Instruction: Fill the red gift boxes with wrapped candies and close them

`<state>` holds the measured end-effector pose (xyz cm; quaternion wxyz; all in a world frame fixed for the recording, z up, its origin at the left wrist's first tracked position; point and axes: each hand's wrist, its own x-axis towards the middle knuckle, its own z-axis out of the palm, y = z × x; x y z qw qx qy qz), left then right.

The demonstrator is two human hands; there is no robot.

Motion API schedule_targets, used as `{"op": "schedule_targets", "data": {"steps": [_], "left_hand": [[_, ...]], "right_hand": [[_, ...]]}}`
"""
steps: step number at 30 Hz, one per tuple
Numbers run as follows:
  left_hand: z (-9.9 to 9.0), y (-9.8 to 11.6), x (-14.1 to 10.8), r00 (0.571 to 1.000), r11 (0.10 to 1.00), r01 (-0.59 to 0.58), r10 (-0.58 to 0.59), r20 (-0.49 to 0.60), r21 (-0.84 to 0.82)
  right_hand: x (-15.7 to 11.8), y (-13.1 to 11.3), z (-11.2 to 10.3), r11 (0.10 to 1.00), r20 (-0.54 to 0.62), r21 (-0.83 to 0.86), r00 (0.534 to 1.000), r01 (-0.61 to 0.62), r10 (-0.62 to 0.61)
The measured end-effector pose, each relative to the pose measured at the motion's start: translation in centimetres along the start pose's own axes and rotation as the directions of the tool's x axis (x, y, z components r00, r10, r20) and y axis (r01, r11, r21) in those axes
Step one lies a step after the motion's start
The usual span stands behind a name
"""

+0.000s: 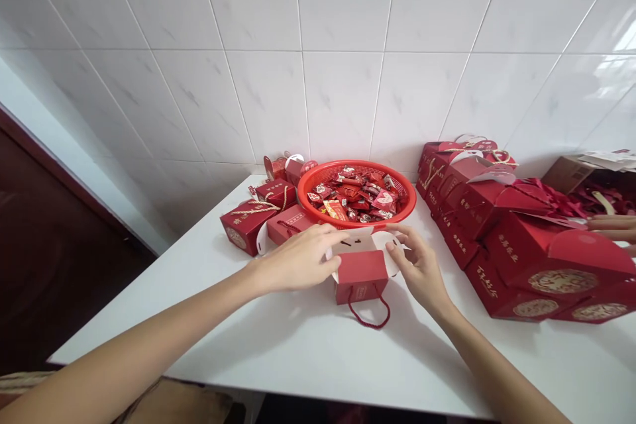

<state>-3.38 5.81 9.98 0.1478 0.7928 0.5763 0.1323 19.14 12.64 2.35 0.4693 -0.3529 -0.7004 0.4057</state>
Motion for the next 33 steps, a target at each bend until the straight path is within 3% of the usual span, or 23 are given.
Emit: {"op": "schedule_targets", "data": {"steps": [3, 7, 9, 12, 15, 18, 21, 23, 27, 30, 33], "left_hand": [[-0.2, -1.1, -0.1, 0.992, 0.969, 0.119, -0.109, 0.056, -0.218], [-0.3, -1.6, -0.5, 0.968, 0.827, 0.242, -0.169, 0.187, -0.508], [-0.1, -1.6, -0.8, 0.960, 0.804, 0.273, -0.189, 0.209, -0.529], [0.2, -1.8, -1.1, 0.954, 0.839, 0.288, -0.208, 0.216, -0.462], [0.6, -2.2, -1.4, 0.953, 0.851, 0.268, -0.167, 0.251, -0.452], [1.0, -2.8, -1.6, 0.958, 0.808, 0.238, -0.104, 0.267, -0.539], [1.6, -3.4, -1.6, 0.945, 0.746, 0.232, -0.020, 0.327, -0.624], [1.9, -3.6, -1.5, 0.924, 0.693, 0.219, 0.079, 0.374, -0.687], [1.9, -3.4, -1.3, 0.920, 0.661, 0.134, 0.193, 0.340, -0.738], [1.7, -3.5, -1.4, 0.919, 0.700, 0.066, 0.234, 0.316, -0.711], [1.7, -4.0, -1.3, 0.947, 0.813, 0.063, 0.134, 0.293, -0.578]], "right_hand": [[-0.2, 0.0, 0.0, 0.997, 0.037, -0.074, 0.999, 0.026, -0.023], [-0.2, -0.6, 0.4, 0.995, 0.099, -0.099, 0.995, 0.029, -0.019], [0.0, -0.9, 0.3, 0.994, 0.139, -0.106, 0.990, -0.009, 0.023], [0.3, -1.0, -0.7, 0.990, 0.260, -0.132, 0.962, -0.055, 0.088], [0.4, -0.8, -2.2, 0.993, 0.455, -0.046, 0.883, -0.109, 0.118], [0.3, -0.8, -3.2, 0.985, 0.638, -0.029, 0.755, -0.172, 0.151], [0.2, -0.8, -3.3, 0.987, 0.707, -0.108, 0.689, -0.116, 0.158], [0.1, -0.6, -3.2, 0.985, 0.700, -0.154, 0.696, -0.076, 0.163], [0.1, 0.1, -3.1, 0.982, 0.622, -0.188, 0.769, -0.036, 0.147], [0.4, 0.5, -3.2, 0.983, 0.563, -0.182, 0.816, -0.032, 0.131], [0.7, 0.8, -3.4, 0.975, 0.496, -0.223, 0.859, -0.019, 0.130]]}}
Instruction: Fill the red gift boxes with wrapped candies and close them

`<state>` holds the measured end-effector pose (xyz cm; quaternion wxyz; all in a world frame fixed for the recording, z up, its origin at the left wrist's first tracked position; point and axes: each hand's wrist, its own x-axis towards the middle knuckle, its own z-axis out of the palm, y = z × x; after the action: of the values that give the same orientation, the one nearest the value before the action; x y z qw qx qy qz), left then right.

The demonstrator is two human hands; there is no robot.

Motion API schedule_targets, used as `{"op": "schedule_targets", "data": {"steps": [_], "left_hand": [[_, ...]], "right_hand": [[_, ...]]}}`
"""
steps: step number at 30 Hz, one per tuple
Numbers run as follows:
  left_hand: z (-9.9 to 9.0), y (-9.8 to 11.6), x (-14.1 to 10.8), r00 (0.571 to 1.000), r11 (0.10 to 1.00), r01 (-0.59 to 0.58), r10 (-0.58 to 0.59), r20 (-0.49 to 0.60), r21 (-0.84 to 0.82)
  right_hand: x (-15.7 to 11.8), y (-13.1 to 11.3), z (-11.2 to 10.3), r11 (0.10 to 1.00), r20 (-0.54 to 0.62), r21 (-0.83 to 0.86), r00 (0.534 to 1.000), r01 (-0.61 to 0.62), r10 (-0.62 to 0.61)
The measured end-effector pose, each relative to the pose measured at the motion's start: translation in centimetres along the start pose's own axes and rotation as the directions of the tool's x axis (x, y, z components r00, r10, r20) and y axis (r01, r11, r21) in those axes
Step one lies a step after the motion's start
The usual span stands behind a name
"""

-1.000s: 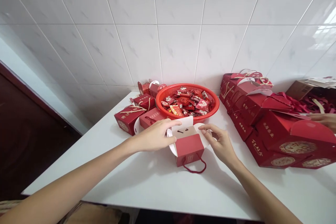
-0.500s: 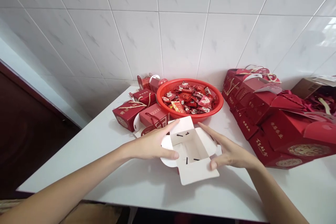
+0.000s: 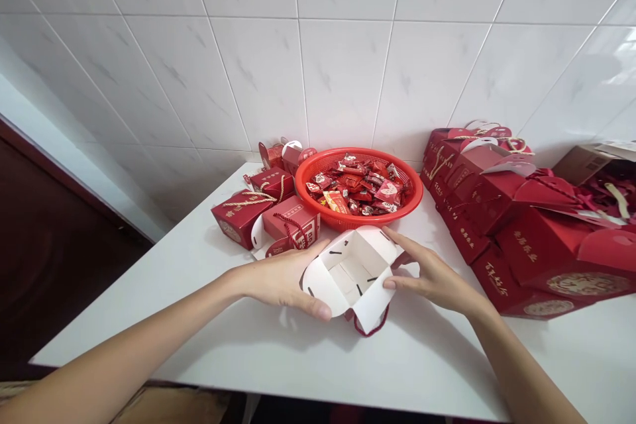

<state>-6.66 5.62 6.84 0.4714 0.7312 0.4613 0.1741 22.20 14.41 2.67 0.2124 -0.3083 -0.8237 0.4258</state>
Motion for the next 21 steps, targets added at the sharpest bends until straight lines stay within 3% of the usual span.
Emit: {"op": "schedule_targets", "data": {"steps": [5, 9, 13, 17, 19, 21], "left_hand": [[-0.3, 0.1, 0.3, 0.966, 0.901, 0.221, -0.148, -0.212, 0.373], [-1.2, 2.2, -0.2, 0.954, 0.802, 0.286, -0.186, -0.236, 0.525], [-3.3, 4.9, -1.0, 0.938, 0.745, 0.339, -0.225, -0.263, 0.575], [-5.8, 6.0, 0.7, 0.958, 0.736, 0.224, -0.045, -0.285, 0.638], [-6.9, 5.7, 2.8, 0.974, 0.736, 0.120, 0.042, -0.221, 0.666], [-7.6, 5.2, 5.6, 0.991, 0.737, 0.039, 0.056, -0.119, 0.675]], "right_hand": [[0.1, -0.1, -0.3, 0.998, -0.018, -0.067, 1.000, -0.001, 0.000], [-0.1, -0.8, -0.7, 0.999, 0.005, -0.025, 0.999, 0.040, -0.040], [-0.2, -1.1, -1.0, 1.000, -0.123, -0.004, 0.992, 0.026, -0.027], [0.0, -0.9, -0.8, 0.998, -0.326, 0.010, 0.944, 0.055, -0.049], [0.1, -0.6, -0.6, 0.999, -0.417, -0.001, 0.908, 0.039, -0.036], [0.2, -0.4, -0.5, 1.000, -0.483, -0.026, 0.875, 0.018, -0.028]]}}
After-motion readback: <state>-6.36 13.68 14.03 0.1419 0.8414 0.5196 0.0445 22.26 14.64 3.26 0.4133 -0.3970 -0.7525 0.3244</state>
